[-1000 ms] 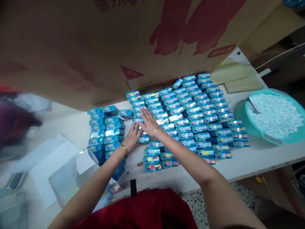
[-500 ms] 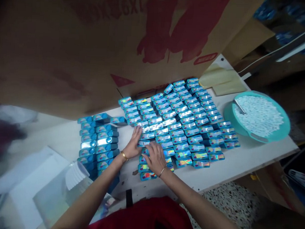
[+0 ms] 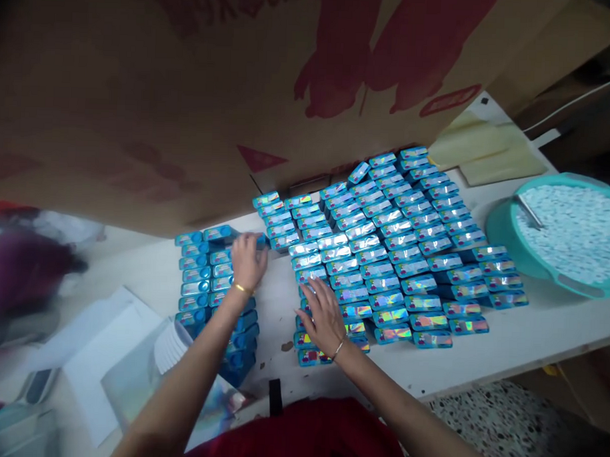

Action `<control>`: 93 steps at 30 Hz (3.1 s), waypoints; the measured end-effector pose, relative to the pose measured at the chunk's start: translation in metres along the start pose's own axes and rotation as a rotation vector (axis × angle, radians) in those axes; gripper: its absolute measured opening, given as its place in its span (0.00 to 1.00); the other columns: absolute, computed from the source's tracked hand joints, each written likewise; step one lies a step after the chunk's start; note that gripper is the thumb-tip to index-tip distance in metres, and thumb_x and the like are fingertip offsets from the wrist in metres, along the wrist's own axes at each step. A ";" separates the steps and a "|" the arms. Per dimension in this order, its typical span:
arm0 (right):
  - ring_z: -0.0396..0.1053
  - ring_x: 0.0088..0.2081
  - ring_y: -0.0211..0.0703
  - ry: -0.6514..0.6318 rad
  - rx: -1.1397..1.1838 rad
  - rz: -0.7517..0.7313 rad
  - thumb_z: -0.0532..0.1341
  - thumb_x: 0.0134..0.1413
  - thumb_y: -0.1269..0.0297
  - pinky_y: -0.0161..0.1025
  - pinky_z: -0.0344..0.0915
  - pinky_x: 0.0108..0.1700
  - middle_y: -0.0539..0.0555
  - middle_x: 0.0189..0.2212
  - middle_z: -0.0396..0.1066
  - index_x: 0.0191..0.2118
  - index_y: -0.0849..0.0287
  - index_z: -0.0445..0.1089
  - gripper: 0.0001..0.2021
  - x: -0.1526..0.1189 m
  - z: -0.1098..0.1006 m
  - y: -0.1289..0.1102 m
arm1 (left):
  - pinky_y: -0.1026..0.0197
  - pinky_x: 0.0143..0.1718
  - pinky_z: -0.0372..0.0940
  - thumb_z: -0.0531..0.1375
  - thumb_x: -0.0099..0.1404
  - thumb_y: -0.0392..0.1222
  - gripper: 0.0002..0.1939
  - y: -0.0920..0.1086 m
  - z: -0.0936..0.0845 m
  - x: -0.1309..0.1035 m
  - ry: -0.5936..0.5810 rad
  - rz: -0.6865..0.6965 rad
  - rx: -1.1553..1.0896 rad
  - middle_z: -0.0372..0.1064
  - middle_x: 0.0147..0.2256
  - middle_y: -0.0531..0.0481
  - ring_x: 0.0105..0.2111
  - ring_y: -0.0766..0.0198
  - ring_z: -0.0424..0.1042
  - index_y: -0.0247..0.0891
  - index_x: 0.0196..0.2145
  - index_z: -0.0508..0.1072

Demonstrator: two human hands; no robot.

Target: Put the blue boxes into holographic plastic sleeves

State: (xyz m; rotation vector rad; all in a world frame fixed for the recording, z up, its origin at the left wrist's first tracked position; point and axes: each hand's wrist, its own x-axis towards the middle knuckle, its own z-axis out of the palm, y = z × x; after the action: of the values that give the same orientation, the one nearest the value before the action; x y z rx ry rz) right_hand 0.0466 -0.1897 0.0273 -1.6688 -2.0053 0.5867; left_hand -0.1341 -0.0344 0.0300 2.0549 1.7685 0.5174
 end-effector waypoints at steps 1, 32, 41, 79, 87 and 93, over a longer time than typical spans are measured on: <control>0.47 0.66 0.55 -0.001 0.000 -0.008 0.52 0.62 0.57 0.60 0.55 0.63 0.61 0.63 0.55 0.65 0.56 0.53 0.27 0.001 0.001 -0.001 | 0.43 0.57 0.53 0.56 0.63 0.42 0.21 -0.008 -0.009 0.013 -0.030 0.041 0.118 0.62 0.54 0.36 0.56 0.46 0.59 0.36 0.54 0.67; 0.40 0.68 0.56 -0.184 0.144 -0.504 0.53 0.62 0.58 0.61 0.44 0.66 0.63 0.64 0.54 0.60 0.61 0.61 0.23 0.031 0.073 -0.199 | 0.55 0.42 0.64 0.57 0.56 0.61 0.21 -0.201 -0.190 -0.219 -0.462 -0.445 -0.227 0.71 0.31 0.49 0.36 0.57 0.70 0.39 0.28 0.71; 0.70 0.36 0.45 -0.367 0.037 -0.554 0.50 0.65 0.63 0.40 0.62 0.39 0.56 0.33 0.74 0.36 0.57 0.72 0.14 0.051 -0.010 -0.206 | 0.65 0.35 0.62 0.56 0.65 0.50 0.12 -0.068 -0.243 -0.186 -0.462 -0.023 -0.400 0.69 0.30 0.52 0.31 0.65 0.67 0.39 0.36 0.72; 0.63 0.50 0.50 0.019 0.299 -0.041 0.47 0.65 0.54 0.48 0.57 0.53 0.60 0.46 0.68 0.51 0.59 0.67 0.20 0.089 -0.024 0.027 | 0.61 0.39 0.62 0.63 0.59 0.44 0.09 0.053 -0.046 -0.099 0.229 -0.390 -0.880 0.67 0.30 0.53 0.33 0.66 0.67 0.39 0.31 0.66; 0.67 0.30 0.40 -0.108 0.935 0.300 0.58 0.53 0.44 0.37 0.65 0.37 0.49 0.24 0.68 0.28 0.58 0.67 0.20 0.128 0.034 -0.066 | 0.66 0.34 0.61 0.69 0.47 0.43 0.14 -0.013 -0.079 -0.055 0.345 -0.659 -1.052 0.65 0.24 0.58 0.27 0.71 0.65 0.37 0.27 0.67; 0.66 0.51 0.46 0.015 0.607 0.039 0.47 0.64 0.51 0.44 0.62 0.53 0.58 0.48 0.71 0.57 0.57 0.63 0.23 0.209 0.073 -0.068 | 0.67 0.30 0.59 0.68 0.48 0.44 0.14 -0.046 -0.094 -0.025 0.542 -0.687 -1.105 0.64 0.23 0.58 0.24 0.73 0.62 0.37 0.28 0.68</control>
State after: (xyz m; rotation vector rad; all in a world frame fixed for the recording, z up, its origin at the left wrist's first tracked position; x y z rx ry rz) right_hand -0.0828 0.0024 0.0255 -1.3277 -1.5629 1.0649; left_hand -0.2244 -0.0491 0.0868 0.5419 1.6659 1.4610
